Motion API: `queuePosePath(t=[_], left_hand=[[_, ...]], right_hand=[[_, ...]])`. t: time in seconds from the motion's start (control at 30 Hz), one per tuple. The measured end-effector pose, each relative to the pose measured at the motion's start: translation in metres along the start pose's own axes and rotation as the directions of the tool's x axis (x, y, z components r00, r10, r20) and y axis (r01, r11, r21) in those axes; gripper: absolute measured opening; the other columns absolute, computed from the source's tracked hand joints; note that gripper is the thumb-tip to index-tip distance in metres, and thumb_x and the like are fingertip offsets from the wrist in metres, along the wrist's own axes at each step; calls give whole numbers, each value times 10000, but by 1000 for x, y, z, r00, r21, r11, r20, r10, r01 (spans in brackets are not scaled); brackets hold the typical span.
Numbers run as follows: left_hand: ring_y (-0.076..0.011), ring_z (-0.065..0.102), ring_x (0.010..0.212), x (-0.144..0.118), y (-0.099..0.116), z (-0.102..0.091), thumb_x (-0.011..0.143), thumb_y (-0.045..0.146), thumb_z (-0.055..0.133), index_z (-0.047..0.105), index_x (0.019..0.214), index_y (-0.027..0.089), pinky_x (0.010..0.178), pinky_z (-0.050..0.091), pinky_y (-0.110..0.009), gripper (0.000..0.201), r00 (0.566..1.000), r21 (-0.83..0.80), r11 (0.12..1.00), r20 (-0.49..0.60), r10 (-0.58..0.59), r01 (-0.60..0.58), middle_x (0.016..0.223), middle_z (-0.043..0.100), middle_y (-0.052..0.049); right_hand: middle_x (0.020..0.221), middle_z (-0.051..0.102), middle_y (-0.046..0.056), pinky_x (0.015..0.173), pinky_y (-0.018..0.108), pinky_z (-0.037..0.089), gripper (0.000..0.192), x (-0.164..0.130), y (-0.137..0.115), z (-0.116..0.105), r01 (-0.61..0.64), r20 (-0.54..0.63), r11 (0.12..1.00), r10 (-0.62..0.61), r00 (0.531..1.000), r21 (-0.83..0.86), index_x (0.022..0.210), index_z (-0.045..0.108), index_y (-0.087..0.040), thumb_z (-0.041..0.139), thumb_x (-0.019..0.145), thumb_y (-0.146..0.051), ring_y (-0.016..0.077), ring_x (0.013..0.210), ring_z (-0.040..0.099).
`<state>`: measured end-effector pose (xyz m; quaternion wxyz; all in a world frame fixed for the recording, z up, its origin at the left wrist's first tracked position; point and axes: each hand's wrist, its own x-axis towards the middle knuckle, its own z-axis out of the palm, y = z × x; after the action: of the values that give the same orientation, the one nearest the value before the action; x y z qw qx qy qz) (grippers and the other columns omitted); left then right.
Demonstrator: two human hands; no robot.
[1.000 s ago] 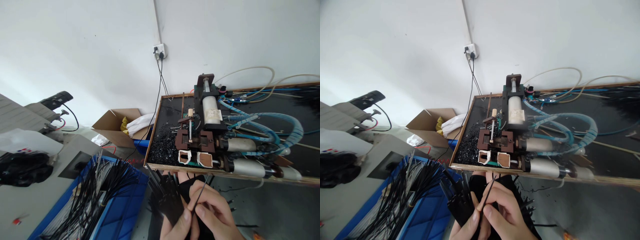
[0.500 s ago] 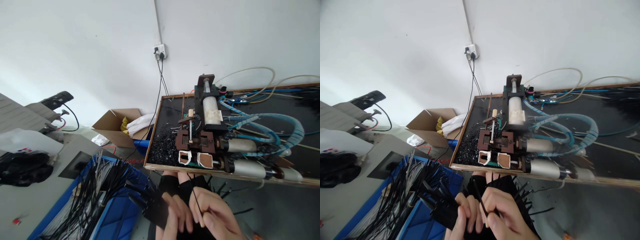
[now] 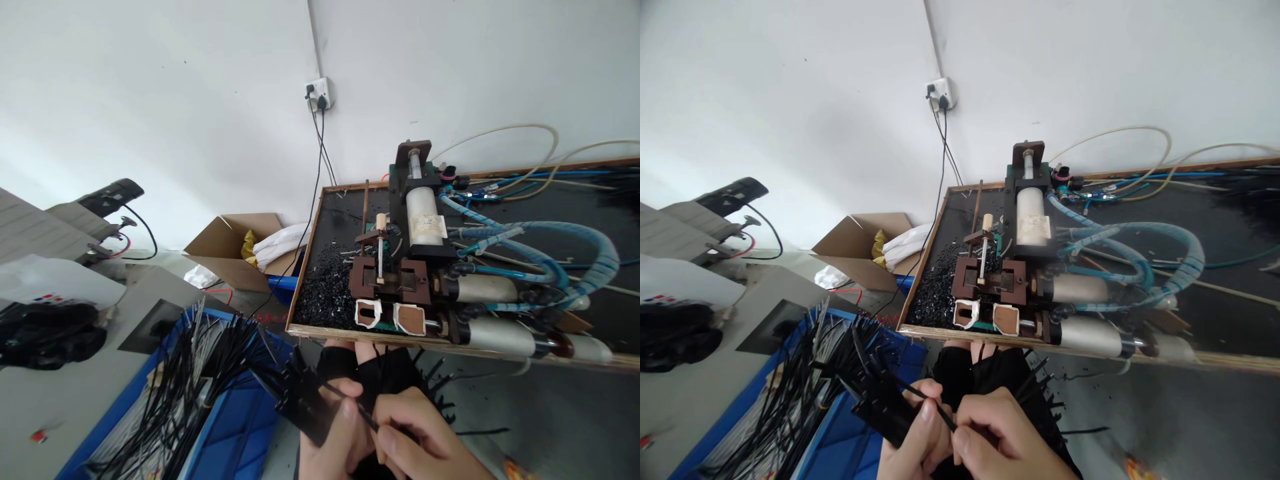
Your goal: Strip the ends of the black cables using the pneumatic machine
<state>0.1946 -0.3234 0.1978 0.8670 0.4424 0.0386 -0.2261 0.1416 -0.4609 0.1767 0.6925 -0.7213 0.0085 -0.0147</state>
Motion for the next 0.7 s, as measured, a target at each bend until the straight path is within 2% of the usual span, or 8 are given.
queuePosePath(t=[0.13,0.2,0.3,0.4,0.47,0.57,0.63,0.7], left_hand=[[-54,114,470,6,9,2,886,444,850,859,1085,286,444,261,-148,255,1000,-30,1000,-26,-7,6,542,184,124],[-50,89,472,6,16,5,893,442,844,862,1088,290,442,265,-150,248,999,-41,999,-33,-19,18,566,153,125],[-50,87,475,8,23,8,890,416,853,857,1070,282,448,266,-157,225,1000,-41,999,-26,-1,0,572,160,125],[-53,104,474,13,25,4,920,390,825,838,1037,260,455,274,-164,175,1000,-22,1000,-2,18,-18,573,173,123],[-52,120,458,17,24,1,962,360,777,820,1008,248,452,276,-167,129,998,-15,1000,55,24,-23,568,179,122],[-54,137,444,22,23,-3,1002,331,720,797,985,238,451,278,-175,122,992,-18,999,121,35,-33,557,184,122],[-58,141,454,24,23,-2,1004,322,716,792,974,238,458,281,-180,118,994,-4,1000,105,31,-30,563,188,119],[-57,143,450,25,24,0,998,315,723,796,970,243,455,280,-182,106,993,9,999,118,31,-32,560,190,117]], right_hand=[[712,658,44,779,361,413,586,-1,5,-5,33,75,987,-45,996,155,702,637,-228,512,1036,-694,236,770,601],[664,628,35,725,355,395,601,2,8,-4,41,97,944,-77,992,328,649,601,-222,530,1017,-692,212,676,567],[583,533,5,580,317,304,530,12,12,2,43,41,797,-85,996,603,615,567,-211,603,986,-587,158,551,427],[595,497,-20,538,298,236,412,23,12,11,58,-85,632,13,996,773,694,586,-198,651,991,-476,134,537,345],[633,491,-30,543,288,232,375,30,10,16,88,-157,561,75,985,823,749,598,-194,672,1011,-453,126,551,323],[645,460,-51,550,271,236,351,36,8,19,139,-211,495,92,973,858,806,616,-192,700,1021,-456,113,552,281],[648,454,-54,552,267,240,337,38,9,20,156,-224,475,89,970,866,826,626,-193,701,1026,-454,110,551,278],[649,465,-46,555,272,243,351,37,12,20,176,-240,496,69,968,850,825,635,-193,688,1031,-472,113,554,295]])
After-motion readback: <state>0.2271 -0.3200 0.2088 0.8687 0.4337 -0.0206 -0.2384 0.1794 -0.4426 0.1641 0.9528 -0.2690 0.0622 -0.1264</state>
